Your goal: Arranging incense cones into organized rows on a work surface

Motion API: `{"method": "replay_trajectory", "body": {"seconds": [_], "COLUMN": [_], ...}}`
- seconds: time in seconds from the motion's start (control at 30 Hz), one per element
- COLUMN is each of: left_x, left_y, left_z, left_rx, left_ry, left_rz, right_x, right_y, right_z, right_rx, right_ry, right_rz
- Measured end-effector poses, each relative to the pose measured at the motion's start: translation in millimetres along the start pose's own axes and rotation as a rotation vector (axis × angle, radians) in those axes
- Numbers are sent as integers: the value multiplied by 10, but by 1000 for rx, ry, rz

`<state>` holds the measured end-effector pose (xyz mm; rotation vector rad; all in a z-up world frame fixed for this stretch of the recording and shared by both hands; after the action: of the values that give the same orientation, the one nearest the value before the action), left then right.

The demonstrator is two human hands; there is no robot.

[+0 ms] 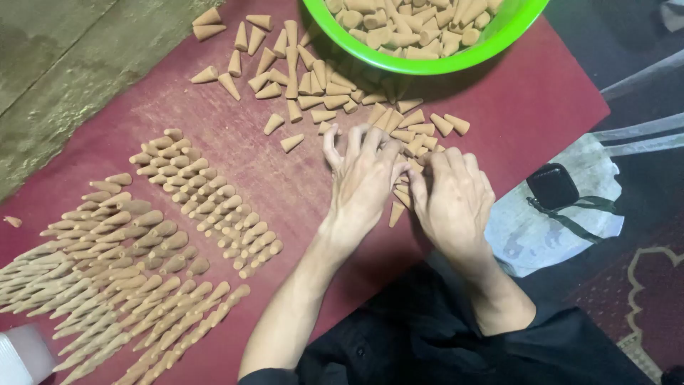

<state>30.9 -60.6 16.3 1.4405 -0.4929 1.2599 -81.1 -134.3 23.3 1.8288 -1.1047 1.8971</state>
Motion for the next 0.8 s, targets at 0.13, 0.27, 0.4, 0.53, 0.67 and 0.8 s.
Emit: {"method": "replay_trajectory", "body": {"seconds": [0.13, 0.27, 0.4, 0.53, 0.67, 0.8], "left_x": [232, 687, 1045, 1179, 1369, 1592], "left_y": [34, -28, -192, -404, -528, -626], "left_z": [-91, -338, -714, -1205, -1675, -2006], "left_rx": [6, 82, 227, 355, 451, 488], "left_ry": [61, 265, 378, 461, 556, 613], "left_rz": [-12, -458, -749, -849, -938, -738], "right_x": [210, 475, 525, 314, 168, -174], "right_y": [-25, -175, -544, -993, -1556, -2124], "right_z": [-35, -114, -89, -6, 159, 524], "right_rx": [59, 227, 339, 453, 611, 824], "right_ry": [32, 69, -17, -146, -241, -232], "right_rz": [41, 396, 596, 762, 790, 658]}}
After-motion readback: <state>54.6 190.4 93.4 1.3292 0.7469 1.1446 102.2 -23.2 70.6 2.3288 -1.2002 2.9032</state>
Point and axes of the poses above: each hand's wrist, its own z-axis towards the middle knuckle, its own x-axis out of the back of the hand, y = z × x, the point moved 7 cm from there along z, towards the middle knuckle, and after that the axes turned 4 degrees about -y, right-handed, at the moved point
